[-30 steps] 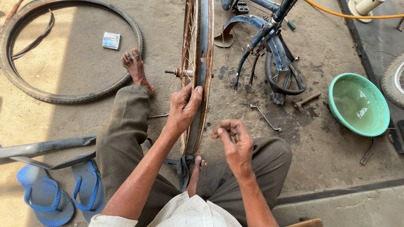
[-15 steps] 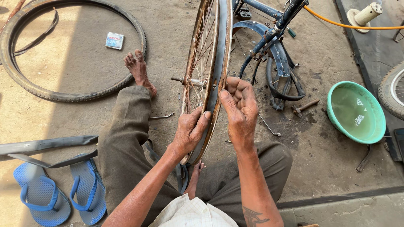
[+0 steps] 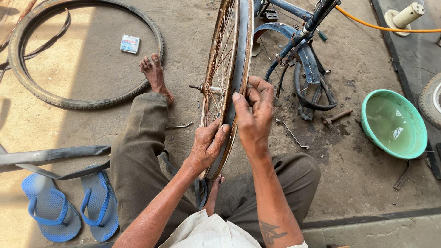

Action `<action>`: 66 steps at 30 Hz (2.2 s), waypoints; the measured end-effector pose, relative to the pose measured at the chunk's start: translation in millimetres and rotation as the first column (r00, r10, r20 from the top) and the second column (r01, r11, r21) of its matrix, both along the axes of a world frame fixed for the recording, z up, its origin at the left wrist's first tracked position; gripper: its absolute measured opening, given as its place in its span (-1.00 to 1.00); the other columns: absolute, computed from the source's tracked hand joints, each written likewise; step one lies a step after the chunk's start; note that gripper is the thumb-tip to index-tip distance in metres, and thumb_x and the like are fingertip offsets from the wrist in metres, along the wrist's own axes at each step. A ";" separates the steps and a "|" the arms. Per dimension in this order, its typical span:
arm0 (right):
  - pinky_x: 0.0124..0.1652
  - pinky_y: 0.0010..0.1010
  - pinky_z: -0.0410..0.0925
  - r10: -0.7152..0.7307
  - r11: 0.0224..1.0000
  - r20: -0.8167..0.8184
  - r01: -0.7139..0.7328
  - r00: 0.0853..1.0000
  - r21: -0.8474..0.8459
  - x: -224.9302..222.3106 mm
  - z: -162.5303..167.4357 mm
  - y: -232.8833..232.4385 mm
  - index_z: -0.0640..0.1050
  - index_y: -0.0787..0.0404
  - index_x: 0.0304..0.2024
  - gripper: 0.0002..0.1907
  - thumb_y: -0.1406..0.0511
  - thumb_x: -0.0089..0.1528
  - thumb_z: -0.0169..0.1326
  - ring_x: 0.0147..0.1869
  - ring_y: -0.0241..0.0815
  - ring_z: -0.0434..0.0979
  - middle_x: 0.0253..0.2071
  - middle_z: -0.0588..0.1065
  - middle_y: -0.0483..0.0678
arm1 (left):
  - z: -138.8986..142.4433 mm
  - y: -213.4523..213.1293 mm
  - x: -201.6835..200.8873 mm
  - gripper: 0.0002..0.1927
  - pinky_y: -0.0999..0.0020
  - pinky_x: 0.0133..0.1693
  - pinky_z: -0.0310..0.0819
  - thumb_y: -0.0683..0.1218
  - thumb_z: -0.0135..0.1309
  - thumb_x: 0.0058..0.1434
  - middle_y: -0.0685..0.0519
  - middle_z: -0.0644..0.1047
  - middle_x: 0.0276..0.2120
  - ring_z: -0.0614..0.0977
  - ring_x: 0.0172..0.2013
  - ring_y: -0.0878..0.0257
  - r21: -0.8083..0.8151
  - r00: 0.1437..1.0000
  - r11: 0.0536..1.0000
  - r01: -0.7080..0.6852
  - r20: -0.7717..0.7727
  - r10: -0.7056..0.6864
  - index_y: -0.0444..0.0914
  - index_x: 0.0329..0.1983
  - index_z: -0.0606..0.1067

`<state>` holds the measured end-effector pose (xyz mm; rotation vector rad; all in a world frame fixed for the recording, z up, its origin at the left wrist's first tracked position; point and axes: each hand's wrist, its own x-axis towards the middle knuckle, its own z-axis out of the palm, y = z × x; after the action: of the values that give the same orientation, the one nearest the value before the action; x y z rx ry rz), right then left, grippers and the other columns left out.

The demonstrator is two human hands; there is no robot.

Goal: The person repairs a bicycle tire by cutting a patch, applying it to the inner tube, and reassembling the tire onto the rim. They use pliers and a screwdriver to manipulate the tube and tire components.

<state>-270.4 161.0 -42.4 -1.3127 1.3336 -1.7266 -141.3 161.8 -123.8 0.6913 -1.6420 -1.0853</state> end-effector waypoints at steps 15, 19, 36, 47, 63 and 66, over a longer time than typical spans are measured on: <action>0.17 -0.43 0.33 0.276 0.960 0.203 -0.261 0.940 -0.098 19.7 -34.8 27.9 0.46 0.37 0.22 -0.55 0.12 0.48 0.02 0.11 -0.28 0.48 0.03 0.54 -0.04 | 0.4 7.3 22.2 -0.67 0.23 -0.46 0.28 0.03 -0.05 0.55 -0.10 0.33 -0.58 0.29 -0.56 0.16 -0.047 0.950 0.954 -0.296 0.089 0.299 -0.33 -0.21 0.40; -0.09 -0.40 0.38 0.086 0.996 -0.199 -0.079 0.976 0.039 31.8 -28.0 31.1 0.52 0.30 0.14 -0.50 0.01 0.47 -0.04 -0.08 -0.22 0.53 -0.17 0.55 -0.03 | -2.3 17.0 27.5 -0.74 0.15 -0.47 0.33 -0.01 -0.07 0.51 -0.15 0.42 -0.57 0.41 -0.58 0.09 -0.079 0.954 0.955 -0.284 0.078 0.290 -0.33 -0.09 0.43; -0.50 -0.14 0.32 0.033 0.992 -0.696 0.059 0.717 0.108 24.4 -17.8 24.6 0.41 0.37 0.31 -0.48 0.16 0.42 -0.16 -0.55 -0.02 0.45 -0.53 0.53 -0.03 | -19.5 41.2 22.8 -0.72 -0.02 -0.35 0.40 0.01 -0.08 0.53 -0.27 0.46 -0.49 0.52 -0.43 -0.23 -0.134 0.930 0.947 -0.292 0.193 0.314 -0.33 -0.02 0.40; 0.19 -0.05 0.38 0.216 0.945 -0.711 -0.325 0.670 -0.019 104.0 -124.6 88.9 0.24 0.43 0.38 -0.11 0.11 0.20 0.35 0.22 0.19 0.52 0.19 0.45 0.24 | 32.9 -42.2 142.1 -0.36 0.45 -0.65 0.41 0.33 -0.09 0.44 0.03 0.50 -0.51 0.43 -0.63 0.41 -0.100 0.734 0.744 -0.661 0.119 0.668 -0.37 0.07 0.38; -0.28 -0.11 0.46 0.733 0.581 -0.670 -0.406 -0.115 0.705 34.1 -191.9 23.0 0.50 0.24 0.05 -0.50 0.45 0.01 0.09 -0.05 0.07 0.63 0.40 0.31 -0.04 | -165.5 35.3 122.8 -0.41 0.04 -0.16 0.49 0.16 -0.07 0.36 -0.19 0.60 -0.33 0.65 -0.28 -0.02 0.671 0.425 0.143 -0.728 0.278 0.861 -0.33 0.21 0.14; -0.14 0.01 0.43 0.751 0.568 -0.617 -0.247 -0.234 0.785 -0.4 -223.2 8.8 0.59 0.23 -0.14 -0.62 0.48 -0.03 0.07 0.04 0.10 0.59 0.39 0.32 -0.15 | -212.2 40.5 82.8 -0.22 -0.03 -0.01 0.43 0.19 0.06 0.32 -0.44 0.53 -0.12 0.56 -0.10 -0.26 0.698 0.539 0.091 -0.711 0.457 0.707 -0.41 0.33 0.08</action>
<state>-270.8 169.7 -265.6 -2.4338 1.1218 0.4565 -58.5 202.3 -336.0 1.9207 -0.3780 -1.0174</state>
